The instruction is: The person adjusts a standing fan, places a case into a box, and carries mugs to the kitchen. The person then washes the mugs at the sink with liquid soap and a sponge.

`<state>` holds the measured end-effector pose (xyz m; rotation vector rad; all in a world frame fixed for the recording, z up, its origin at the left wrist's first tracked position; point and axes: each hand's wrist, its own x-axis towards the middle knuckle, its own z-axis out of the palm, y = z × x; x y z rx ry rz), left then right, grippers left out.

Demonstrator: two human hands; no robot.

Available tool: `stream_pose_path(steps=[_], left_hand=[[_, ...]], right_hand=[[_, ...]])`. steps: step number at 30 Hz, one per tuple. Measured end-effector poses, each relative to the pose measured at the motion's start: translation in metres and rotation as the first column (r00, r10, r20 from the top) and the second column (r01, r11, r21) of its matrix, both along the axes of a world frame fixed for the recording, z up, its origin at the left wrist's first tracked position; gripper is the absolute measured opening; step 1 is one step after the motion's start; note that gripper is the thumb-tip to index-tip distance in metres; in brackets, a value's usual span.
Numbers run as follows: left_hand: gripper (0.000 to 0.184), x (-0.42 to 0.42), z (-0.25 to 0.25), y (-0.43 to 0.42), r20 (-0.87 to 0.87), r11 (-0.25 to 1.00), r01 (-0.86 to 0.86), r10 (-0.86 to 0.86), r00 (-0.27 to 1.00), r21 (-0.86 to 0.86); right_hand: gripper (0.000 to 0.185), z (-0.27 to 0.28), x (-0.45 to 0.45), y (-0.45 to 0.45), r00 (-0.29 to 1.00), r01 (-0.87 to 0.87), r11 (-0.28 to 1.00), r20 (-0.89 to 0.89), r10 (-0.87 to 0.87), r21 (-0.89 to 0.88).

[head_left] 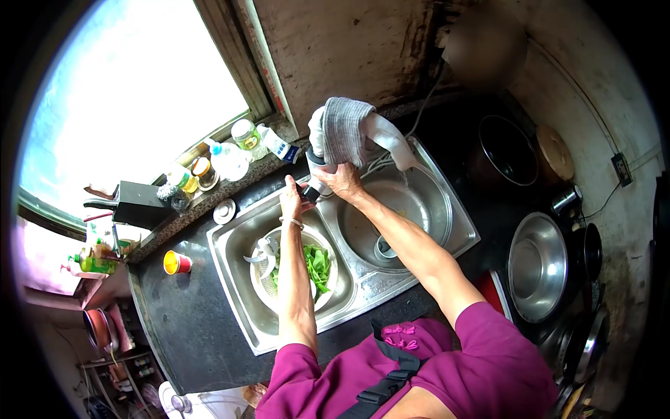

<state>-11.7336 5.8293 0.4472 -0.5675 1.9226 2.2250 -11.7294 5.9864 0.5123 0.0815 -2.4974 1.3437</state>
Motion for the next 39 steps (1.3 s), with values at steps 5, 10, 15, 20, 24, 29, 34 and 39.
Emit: stream_pose_path(steps=[5,10,15,20,24,29,34,39], left_hand=[[0.073,-0.008,-0.008,-0.005,0.04,0.999,0.03,-0.031,0.999,0.036],[0.074,-0.011,-0.005,-0.011,0.128,0.982,0.085,-0.108,0.986,0.171],[0.075,-0.01,-0.011,-0.01,0.097,0.985,0.085,-0.101,0.99,0.149],[0.075,-0.007,-0.015,-0.007,0.102,0.982,0.018,-0.038,0.994,0.188],[0.075,0.001,-0.016,-0.008,0.085,0.98,0.044,-0.061,0.994,0.195],[0.062,0.049,-0.004,0.003,0.007,0.955,-0.115,0.117,0.993,0.275],[0.058,0.108,-0.044,0.054,-0.1,0.977,0.212,-0.21,0.973,0.015],[0.114,0.157,-0.07,0.147,0.012,0.558,0.503,-0.661,0.75,-0.66]], right_hand=[[0.048,0.013,0.008,0.0,0.997,-0.072,0.986,-0.034,0.067,-0.151],[0.043,-0.009,-0.003,-0.002,0.998,-0.011,0.998,-0.068,0.007,-0.065],[0.047,0.001,0.002,0.01,0.966,-0.142,0.98,0.196,0.167,-0.137],[0.041,-0.01,0.053,0.049,0.969,-0.244,0.97,0.039,0.244,0.002],[0.028,-0.055,0.096,0.111,0.834,-0.361,0.893,0.521,0.181,0.268],[0.025,-0.119,0.155,0.157,0.784,-0.483,0.684,0.619,0.058,0.547],[0.026,-0.125,0.152,0.164,0.697,-0.614,0.639,0.698,0.163,0.463],[0.025,-0.081,0.146,0.191,0.798,-0.57,0.626,0.54,0.268,0.532]])
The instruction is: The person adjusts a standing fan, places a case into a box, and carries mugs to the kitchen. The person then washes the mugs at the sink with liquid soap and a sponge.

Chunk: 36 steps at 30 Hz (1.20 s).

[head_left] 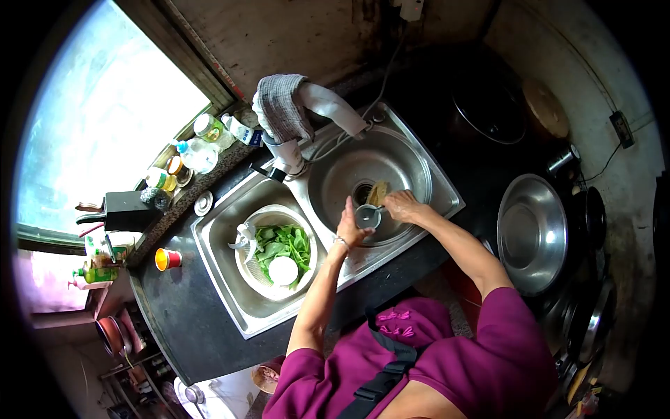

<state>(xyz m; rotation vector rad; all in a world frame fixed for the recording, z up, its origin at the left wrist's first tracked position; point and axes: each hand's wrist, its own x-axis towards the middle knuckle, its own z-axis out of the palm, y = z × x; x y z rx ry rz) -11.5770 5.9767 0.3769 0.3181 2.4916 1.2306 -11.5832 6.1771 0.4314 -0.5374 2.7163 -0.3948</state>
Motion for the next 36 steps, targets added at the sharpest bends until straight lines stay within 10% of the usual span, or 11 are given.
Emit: stream_pose_path(steps=[8,14,20,22,23,25,32,36], left_hand=[[0.112,-0.006,-0.021,0.054,0.034,0.874,0.132,-0.131,0.991,-0.467],[0.094,-0.019,-0.012,0.054,0.029,0.844,0.154,-0.162,0.986,-0.514],[0.056,-0.037,0.034,0.031,0.704,0.974,-0.16,0.003,0.71,0.158],[0.05,-0.032,0.023,0.029,0.83,0.875,-0.39,-0.025,0.558,0.288],[0.049,-0.019,0.024,0.028,0.583,0.867,-0.25,-0.056,0.81,0.43],[0.048,-0.013,0.02,0.03,0.76,0.609,-0.512,-0.25,0.6,0.605],[0.062,0.012,0.031,0.044,0.711,0.16,-0.754,-0.502,0.493,0.637],[0.058,0.016,0.048,0.035,0.759,0.224,-0.735,-0.333,0.559,0.64]], right_hand=[[0.016,-0.002,0.01,0.066,0.929,0.208,0.973,-0.292,-0.228,-0.097],[0.017,-0.03,-0.002,0.062,0.945,0.325,0.938,0.079,-0.317,-0.12],[0.018,-0.041,-0.021,0.059,0.909,0.401,0.9,-0.048,-0.414,-0.169],[0.017,-0.037,-0.024,0.056,0.905,0.41,0.895,-0.047,-0.424,-0.178],[0.016,-0.035,-0.026,0.055,0.899,0.422,0.889,-0.047,-0.436,-0.179],[0.018,-0.032,-0.028,0.053,0.92,0.387,0.911,-0.004,-0.392,-0.143],[0.02,-0.058,-0.024,0.052,0.968,0.248,0.968,0.059,-0.246,-0.029],[0.021,-0.045,-0.024,0.051,0.982,0.188,0.982,0.037,-0.187,-0.024]])
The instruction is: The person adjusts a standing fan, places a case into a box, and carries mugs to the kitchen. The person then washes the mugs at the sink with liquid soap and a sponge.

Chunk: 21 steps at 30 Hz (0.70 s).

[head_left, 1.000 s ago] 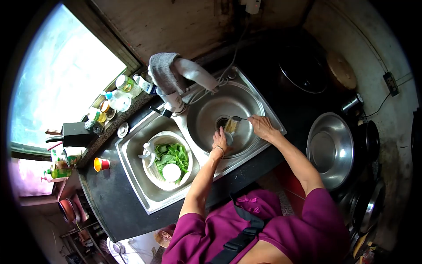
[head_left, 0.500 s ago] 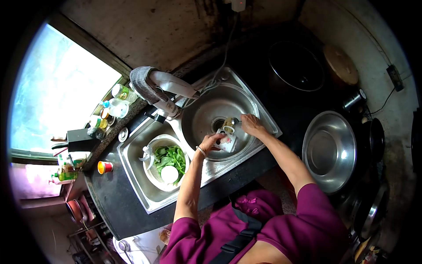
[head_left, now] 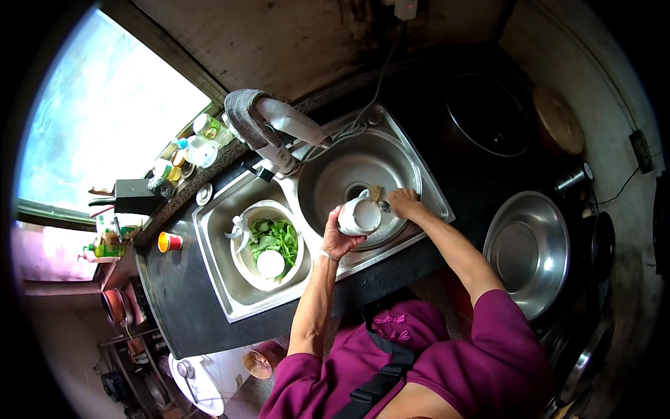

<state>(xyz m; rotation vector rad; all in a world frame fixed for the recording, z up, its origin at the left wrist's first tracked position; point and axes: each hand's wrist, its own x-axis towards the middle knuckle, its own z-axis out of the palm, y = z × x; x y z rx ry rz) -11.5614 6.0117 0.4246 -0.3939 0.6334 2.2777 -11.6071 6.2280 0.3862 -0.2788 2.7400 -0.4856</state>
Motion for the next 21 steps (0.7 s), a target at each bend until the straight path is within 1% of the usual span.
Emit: stream_pose_path(steps=[1,2,3,4,5,6,7,8,9,10,11,12,13,14,15,16,17,18,19,20,21], left_hand=[[0.053,-0.003,-0.01,-0.008,-0.065,0.999,0.038,-0.037,0.997,0.003],[0.057,-0.002,-0.006,-0.005,-0.064,0.993,-0.042,0.035,0.997,-0.113],[0.062,0.002,0.01,-0.004,-0.18,0.921,-0.062,-0.009,0.984,-0.384],[0.069,0.005,0.024,-0.004,-0.275,0.777,-0.11,-0.085,0.958,-0.62],[0.081,0.005,0.028,-0.005,-0.413,0.66,-0.147,-0.266,0.871,-0.736],[0.092,0.007,0.033,-0.004,-0.363,0.465,-0.153,-0.404,0.839,-0.872],[0.097,0.013,0.038,-0.002,-0.391,0.291,-0.274,-0.515,0.763,-0.917],[0.103,0.019,0.051,0.003,-0.382,0.116,-0.403,-0.625,0.681,-0.908],[0.11,0.023,0.059,0.006,-0.388,0.146,-0.385,-0.618,0.683,-0.911],[0.108,0.027,0.056,0.007,-0.432,0.13,-0.464,-0.639,0.636,-0.876],[0.107,0.032,0.058,0.006,-0.462,0.131,-0.504,-0.638,0.616,-0.854],[0.107,0.036,0.062,0.005,-0.491,0.134,-0.542,-0.637,0.594,-0.829],[0.107,0.041,0.065,0.003,-0.492,0.133,-0.543,-0.636,0.594,-0.829],[0.107,0.046,0.068,-0.001,-0.505,0.157,-0.525,-0.594,0.626,-0.836],[0.108,0.05,0.072,-0.005,-0.514,0.182,-0.507,-0.552,0.657,-0.843],[0.108,0.054,0.076,-0.011,-0.514,0.183,-0.506,-0.554,0.656,-0.843],[0.108,0.059,0.08,-0.017,-0.518,0.169,-0.517,-0.536,0.667,-0.839],[0.108,0.064,0.084,-0.024,-0.521,0.155,-0.524,-0.518,0.678,-0.837],[0.109,0.068,0.086,-0.03,-0.522,0.107,-0.554,-0.519,0.677,-0.826],[0.109,0.069,0.094,-0.034,-0.498,0.094,-0.531,-0.514,0.698,-0.842],[0.109,0.071,0.098,-0.038,-0.511,0.059,-0.57,-0.528,0.679,-0.819]], right_hand=[[0.024,0.008,-0.005,-0.001,0.996,0.024,0.997,0.086,-0.03,0.074],[0.028,0.022,-0.009,-0.003,0.983,0.04,0.988,0.169,-0.066,0.15],[0.027,0.037,-0.01,-0.002,0.992,0.055,0.989,0.105,-0.07,0.137],[0.027,0.043,-0.013,-0.001,0.992,0.049,0.99,0.105,-0.064,0.135],[0.025,0.048,-0.017,0.002,0.991,0.122,0.989,0.045,-0.125,0.079],[0.024,0.049,-0.02,0.005,0.982,0.189,0.982,-0.01,-0.189,0.018],[0.019,0.032,-0.023,0.008,0.946,0.25,0.961,-0.184,-0.268,-0.117],[0.019,0.021,-0.024,0.005,0.947,0.243,0.963,-0.185,-0.261,-0.118],[0.018,0.009,-0.024,0.003,0.93,0.234,0.927,-0.211,-0.301,-0.293],[0.017,-0.004,-0.024,-0.002,0.91,0.213,0.863,-0.229,-0.346,-0.459],[0.015,-0.036,-0.026,-0.008,0.92,0.204,0.8,-0.169,-0.354,-0.565],[0.015,-0.04,-0.021,-0.012,0.921,0.202,0.8,-0.169,-0.352,-0.566],[0.014,-0.044,-0.015,-0.017,0.943,0.326,0.742,0.15,-0.296,-0.586],[0.012,-0.046,-0.011,-0.02,0.868,0.454,0.693,0.452,-0.203,-0.56],[0.012,-0.047,-0.009,-0.02,0.868,0.454,0.693,0.452,-0.204,-0.56],[0.012,-0.048,-0.007,-0.021,0.87,0.345,0.843,0.478,-0.122,-0.412],[0.013,-0.049,-0.003,-0.022,0.853,0.206,0.946,0.52,-0.048,-0.25],[0.013,-0.039,0.001,-0.025,0.849,0.212,0.945,0.525,-0.052,-0.249],[0.017,-0.029,0.001,-0.029,0.882,0.009,0.999,0.471,0.013,-0.043],[0.021,-0.02,0.001,-0.031,0.898,-0.187,0.966,0.429,0.095,0.178],[0.021,-0.022,0.003,-0.031,0.899,-0.188,0.965,0.429,0.094,0.181]])
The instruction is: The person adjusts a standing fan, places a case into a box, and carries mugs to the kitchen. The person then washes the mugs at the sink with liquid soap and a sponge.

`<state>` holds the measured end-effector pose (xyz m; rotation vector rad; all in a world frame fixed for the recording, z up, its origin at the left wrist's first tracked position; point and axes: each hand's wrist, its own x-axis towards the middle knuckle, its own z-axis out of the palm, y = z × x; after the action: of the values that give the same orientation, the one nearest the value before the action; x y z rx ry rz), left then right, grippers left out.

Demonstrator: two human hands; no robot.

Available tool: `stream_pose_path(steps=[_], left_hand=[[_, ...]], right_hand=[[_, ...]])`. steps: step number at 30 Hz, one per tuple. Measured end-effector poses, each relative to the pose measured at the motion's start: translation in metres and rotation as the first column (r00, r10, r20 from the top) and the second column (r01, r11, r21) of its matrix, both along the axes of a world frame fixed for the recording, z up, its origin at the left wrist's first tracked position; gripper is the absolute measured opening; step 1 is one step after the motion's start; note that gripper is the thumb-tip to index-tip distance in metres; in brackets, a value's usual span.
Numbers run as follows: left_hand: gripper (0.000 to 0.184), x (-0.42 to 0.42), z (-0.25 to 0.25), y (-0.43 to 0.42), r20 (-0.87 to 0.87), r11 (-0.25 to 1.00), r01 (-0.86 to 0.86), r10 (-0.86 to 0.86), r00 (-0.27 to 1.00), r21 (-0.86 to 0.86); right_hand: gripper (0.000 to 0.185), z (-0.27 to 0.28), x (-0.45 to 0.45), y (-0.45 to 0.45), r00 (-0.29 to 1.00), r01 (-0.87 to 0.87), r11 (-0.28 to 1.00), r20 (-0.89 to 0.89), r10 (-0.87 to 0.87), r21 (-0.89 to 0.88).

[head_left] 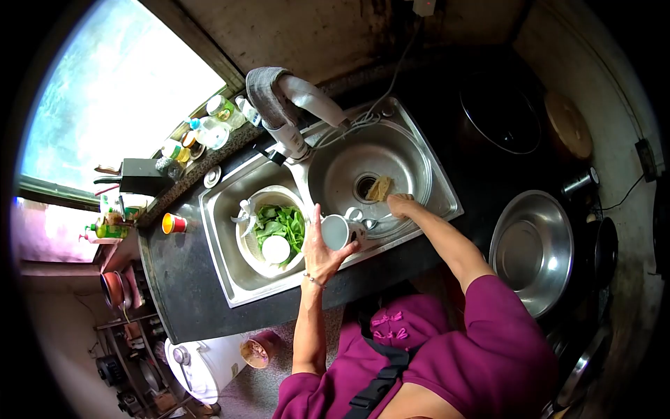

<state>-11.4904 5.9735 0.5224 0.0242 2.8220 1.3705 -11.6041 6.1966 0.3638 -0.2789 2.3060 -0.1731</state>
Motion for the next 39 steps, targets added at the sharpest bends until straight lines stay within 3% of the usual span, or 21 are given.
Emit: stream_pose_path(steps=[2,6,9,11,12,13,14,15,17,18,19,21,22,23,28,31,33,37,39], left_hand=[[0.106,0.003,0.0,-0.009,-0.163,0.997,-0.003,-0.01,0.987,-0.082],[0.098,0.011,0.009,-0.019,-0.23,0.999,-0.029,0.022,0.973,-0.029],[0.102,0.023,0.017,-0.03,-0.208,1.0,-0.004,0.008,0.978,0.02],[0.101,0.036,0.017,-0.044,-0.249,1.0,0.007,-0.007,0.968,-0.001],[0.101,0.045,0.02,-0.053,-0.253,1.0,0.011,-0.006,0.967,0.018],[0.1,0.055,0.022,-0.063,-0.258,0.999,0.012,-0.002,0.966,0.036],[0.101,0.067,0.021,-0.075,-0.211,0.994,0.006,0.017,0.977,0.107],[0.102,0.08,0.022,-0.088,-0.159,0.992,0.013,0.006,0.987,0.122],[0.103,0.108,0.03,-0.118,-0.218,0.996,0.039,-0.021,0.976,0.08],[0.103,0.125,0.031,-0.135,-0.099,0.992,0.033,-0.021,0.995,0.12],[0.103,0.141,0.034,-0.152,-0.13,0.989,0.044,-0.026,0.991,0.144],[0.096,0.177,0.04,-0.183,-0.262,0.995,-0.023,0.049,0.964,0.1],[0.095,0.195,0.035,-0.202,-0.298,0.995,-0.045,0.068,0.952,0.084],[0.096,0.216,0.039,-0.219,-0.198,0.992,-0.064,0.084,0.977,0.109],[0.104,0.312,0.041,-0.302,-0.158,0.967,-0.212,0.234,0.959,0.144],[0.105,0.367,0.041,-0.338,-0.078,0.87,-0.372,0.416,0.906,0.323],[0.105,0.397,0.032,-0.361,-0.126,0.841,-0.448,0.501,0.856,0.303],[0.108,0.428,-0.006,-0.399,-0.176,0.696,-0.531,0.671,0.72,0.483],[0.106,0.436,-0.032,-0.415,-0.019,0.38,-0.398,0.743,0.669,0.835]], right_hand=[[0.028,-0.009,0.003,0.002,0.99,-0.005,1.0,-0.14,0.003,-0.014],[0.03,-0.018,0.002,0.004,0.998,-0.065,0.998,-0.027,0.065,-0.001],[0.03,-0.004,0.005,-0.002,0.989,-0.076,0.997,-0.124,0.076,0.01],[0.028,0.009,0.003,-0.013,0.991,0.028,0.996,-0.125,-0.039,-0.087],[0.026,0.014,0.006,-0.015,0.985,0.057,0.939,-0.136,-0.109,-0.34],[0.025,0.02,0.012,-0.02,0.978,0.072,0.817,-0.121,-0.171,-0.572],[0.027,0.036,0.021,-0.033,0.981,0.128,0.633,0.001,-0.196,-0.763],[0.026,0.073,0.038,-0.054,0.963,0.25,0.516,0.157,-0.217,-0.819],[0.022,0.134,0.075,-0.102,0.979,0.204,0.408,0.176,-0.104,-0.89],[0.022,0.152,0.094,-0.124,0.977,0.211,0.367,0.209,-0.046,-0.906],[0.022,0.165,0.117,-0.148,0.963,0.255,0.304,0.27,0.006,-0.918],[0.018,0.186,0.158,-0.196,0.973,0.074,0.458,0.164,0.16,-0.886],[0.017,0.185,0.178,-0.222,0.952,0.071,0.488,0.206,0.228,-0.87],[0.017,0.181,0.196,-0.248,0.924,0.069,0.518,0.251,0.29,-0.852],[0.026,0.183,0.271,-0.361,0.825,-0.042,0.565,0.29,0.485,-0.824],[0.031,0.175,0.307,-0.419,0.76,-0.101,0.497,0.256,0.597,-0.862],[0.032,0.172,0.33,-0.449,0.762,-0.078,0.442,0.232,0.604,-0.894],[0.033,0.173,0.356,-0.499,0.804,-0.109,0.398,0.155,0.574,-0.911],[0.032,0.164,0.358,-0.523,0.811,-0.138,0.383,0.118,0.573,-0.913]])
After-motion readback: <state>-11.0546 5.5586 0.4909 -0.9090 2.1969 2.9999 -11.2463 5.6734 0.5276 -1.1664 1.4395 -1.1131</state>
